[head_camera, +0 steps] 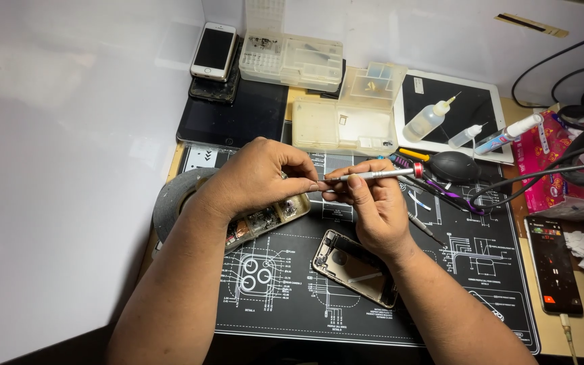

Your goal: The person uses a precision screwdriver to remove screws from a disassembled smartphone chassis and places them into a compartmentalized parts tray. They then use a small brush to clean the interior of the chassis.

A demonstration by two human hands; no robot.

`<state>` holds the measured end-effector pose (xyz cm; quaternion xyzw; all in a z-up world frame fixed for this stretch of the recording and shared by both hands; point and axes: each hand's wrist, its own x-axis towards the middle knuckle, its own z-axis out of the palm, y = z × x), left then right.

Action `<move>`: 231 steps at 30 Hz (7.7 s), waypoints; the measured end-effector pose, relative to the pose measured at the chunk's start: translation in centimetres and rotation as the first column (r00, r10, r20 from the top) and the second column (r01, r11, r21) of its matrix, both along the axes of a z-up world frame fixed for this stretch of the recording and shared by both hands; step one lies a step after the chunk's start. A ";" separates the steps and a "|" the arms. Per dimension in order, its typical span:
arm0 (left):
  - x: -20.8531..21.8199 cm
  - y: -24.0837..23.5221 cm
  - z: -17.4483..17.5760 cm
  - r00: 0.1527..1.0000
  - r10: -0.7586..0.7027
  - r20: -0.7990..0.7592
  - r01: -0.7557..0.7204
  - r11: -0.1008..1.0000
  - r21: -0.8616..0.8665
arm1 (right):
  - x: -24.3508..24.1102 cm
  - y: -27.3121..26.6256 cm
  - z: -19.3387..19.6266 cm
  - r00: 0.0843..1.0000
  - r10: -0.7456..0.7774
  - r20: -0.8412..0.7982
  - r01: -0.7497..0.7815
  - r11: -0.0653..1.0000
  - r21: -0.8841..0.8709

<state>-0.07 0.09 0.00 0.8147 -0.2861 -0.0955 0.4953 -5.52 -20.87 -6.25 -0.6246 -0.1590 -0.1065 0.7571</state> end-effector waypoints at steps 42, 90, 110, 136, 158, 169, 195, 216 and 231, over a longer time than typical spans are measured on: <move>-0.1 -4.2 -4.8 0.927 -0.022 0.374 -0.136 0.910 0.392 | 1.3 -5.5 2.2 1.000 -0.010 0.026 0.022 0.860 -0.511; -0.4 -3.6 -1.8 0.994 0.059 0.088 -0.051 0.995 -0.088 | 0.3 -4.6 2.1 0.998 0.068 -0.006 -0.068 0.969 -0.239; -0.8 -3.4 -1.2 0.992 0.059 0.113 -0.053 0.997 -0.051 | 0.1 -4.4 2.0 0.997 0.078 0.027 -0.067 0.955 -0.290; -0.5 -2.8 -1.6 0.989 0.059 0.133 -0.062 0.998 0.021 | 0.0 -4.4 2.2 0.997 0.073 0.000 -0.071 0.966 -0.250; -0.5 -4.3 -5.6 0.964 -0.179 0.197 0.072 0.887 0.457 | -6.4 -5.7 1.0 1.000 0.017 0.025 0.000 0.818 -0.576; -0.8 -4.4 -4.9 0.976 -0.172 0.135 0.077 0.847 0.526 | -7.0 -3.6 1.5 0.989 -0.145 -0.014 0.083 0.641 -0.763; -1.3 -6.2 -5.7 0.964 -0.240 0.115 0.142 0.828 0.542 | -7.9 -3.9 1.6 0.979 -0.203 -0.020 0.126 0.680 -0.723; -1.2 -6.0 -5.8 0.969 -0.228 0.096 0.149 0.848 0.508 | -7.4 -2.5 0.5 0.989 -0.138 0.054 0.127 0.602 -0.788; -0.6 -6.5 -6.8 0.967 -0.223 0.125 0.130 0.849 0.512 | -7.4 -2.2 0.7 0.981 -0.073 0.181 0.193 0.507 -0.840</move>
